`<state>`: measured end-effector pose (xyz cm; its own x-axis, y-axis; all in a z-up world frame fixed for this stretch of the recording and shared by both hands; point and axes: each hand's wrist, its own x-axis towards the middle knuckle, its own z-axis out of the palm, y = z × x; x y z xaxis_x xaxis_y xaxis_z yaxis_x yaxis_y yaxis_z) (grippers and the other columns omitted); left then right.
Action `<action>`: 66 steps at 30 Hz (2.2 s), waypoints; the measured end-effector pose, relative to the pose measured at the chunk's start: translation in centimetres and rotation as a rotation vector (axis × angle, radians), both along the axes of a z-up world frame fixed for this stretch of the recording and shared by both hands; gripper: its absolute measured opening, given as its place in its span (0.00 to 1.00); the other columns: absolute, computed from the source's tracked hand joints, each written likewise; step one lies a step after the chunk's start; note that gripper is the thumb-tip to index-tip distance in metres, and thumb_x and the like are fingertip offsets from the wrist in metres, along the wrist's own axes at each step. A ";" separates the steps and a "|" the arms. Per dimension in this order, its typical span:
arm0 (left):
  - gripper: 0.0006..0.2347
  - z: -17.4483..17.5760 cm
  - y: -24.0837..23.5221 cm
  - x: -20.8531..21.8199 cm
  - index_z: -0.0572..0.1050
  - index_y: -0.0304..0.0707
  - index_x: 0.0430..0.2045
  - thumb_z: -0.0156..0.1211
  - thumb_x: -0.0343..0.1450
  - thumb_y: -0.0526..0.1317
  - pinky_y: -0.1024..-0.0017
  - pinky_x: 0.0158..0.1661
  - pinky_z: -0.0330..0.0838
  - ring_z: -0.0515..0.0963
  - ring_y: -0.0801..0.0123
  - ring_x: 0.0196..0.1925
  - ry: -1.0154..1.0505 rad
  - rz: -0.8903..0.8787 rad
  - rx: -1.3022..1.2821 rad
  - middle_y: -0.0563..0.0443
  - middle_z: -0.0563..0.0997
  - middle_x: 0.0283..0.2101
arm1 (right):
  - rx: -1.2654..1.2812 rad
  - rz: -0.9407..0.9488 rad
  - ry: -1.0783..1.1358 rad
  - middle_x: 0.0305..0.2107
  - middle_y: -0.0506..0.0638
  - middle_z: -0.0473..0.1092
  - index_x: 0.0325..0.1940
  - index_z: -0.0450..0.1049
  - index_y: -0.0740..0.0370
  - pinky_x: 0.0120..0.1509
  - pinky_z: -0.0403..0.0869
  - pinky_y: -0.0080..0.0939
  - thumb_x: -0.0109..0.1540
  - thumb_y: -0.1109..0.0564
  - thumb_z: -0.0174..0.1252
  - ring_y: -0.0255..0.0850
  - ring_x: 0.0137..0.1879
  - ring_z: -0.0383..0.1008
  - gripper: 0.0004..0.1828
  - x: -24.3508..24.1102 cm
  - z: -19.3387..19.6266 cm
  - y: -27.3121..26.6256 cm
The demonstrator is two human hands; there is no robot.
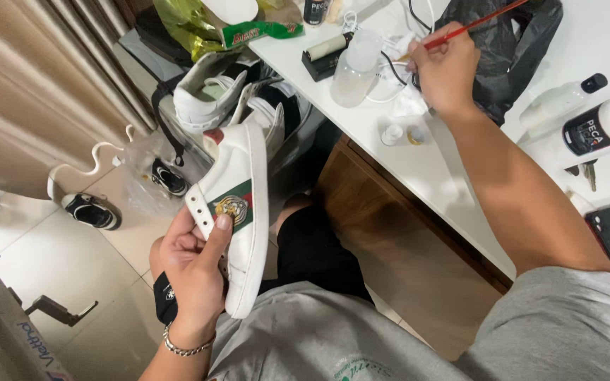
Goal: The person holds a white sneaker and uses a small brush to apply white paint to the sole and edges of the shoe. They repeatedly dip the brush into a small container of paint and carefully trace the shoe's contours.
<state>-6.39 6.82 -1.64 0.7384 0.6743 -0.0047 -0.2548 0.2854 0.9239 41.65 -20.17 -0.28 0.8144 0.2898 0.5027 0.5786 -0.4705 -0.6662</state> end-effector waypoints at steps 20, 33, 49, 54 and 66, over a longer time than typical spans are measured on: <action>0.13 2.3 0.1 0.6 0.89 0.35 0.57 0.75 0.81 0.42 0.84 0.29 0.63 0.68 0.88 0.29 0.202 0.045 0.146 0.70 0.75 0.23 | -0.198 0.328 0.056 0.51 0.61 0.88 0.57 0.74 0.66 0.61 0.89 0.42 0.82 0.76 0.62 0.47 0.57 0.95 0.10 -1.6 3.9 -0.9; 0.23 -0.7 0.2 1.3 0.81 0.23 0.74 0.74 0.82 0.35 0.77 0.45 0.86 0.88 0.79 0.44 -0.074 -0.026 -0.016 0.47 0.95 0.47 | -0.356 0.190 -0.035 0.43 0.56 0.83 0.67 0.73 0.61 0.58 0.80 0.54 0.83 0.66 0.69 0.50 0.49 0.88 0.12 1.2 4.8 0.0; 0.26 -0.6 -1.9 3.7 0.79 0.24 0.77 0.77 0.83 0.39 0.80 0.48 0.86 0.88 0.82 0.47 -0.087 -0.112 0.031 0.54 0.93 0.49 | 0.487 0.243 -0.007 0.46 0.64 0.70 0.60 0.60 0.57 0.53 0.84 0.54 0.87 0.62 0.66 0.55 0.42 0.77 0.18 -17.9 1.1 -4.7; 0.22 -0.1 -3.1 4.8 0.82 0.24 0.73 0.76 0.83 0.37 0.77 0.48 0.89 0.90 0.78 0.47 -0.092 -0.152 -0.023 0.51 0.94 0.48 | 0.419 0.278 -0.061 0.46 0.68 0.70 0.60 0.59 0.60 0.50 0.83 0.53 0.88 0.62 0.63 0.55 0.42 0.77 0.15 -18.1 0.8 -4.6; 0.23 -1.1 -4.1 4.8 0.80 0.23 0.74 0.76 0.83 0.35 0.71 0.54 0.91 0.92 0.72 0.53 -0.085 -0.177 -0.065 0.43 0.95 0.55 | 0.399 0.328 0.040 0.48 0.69 0.72 0.61 0.61 0.60 0.56 0.86 0.55 0.87 0.68 0.64 0.55 0.44 0.79 0.16 -17.7 0.1 -4.6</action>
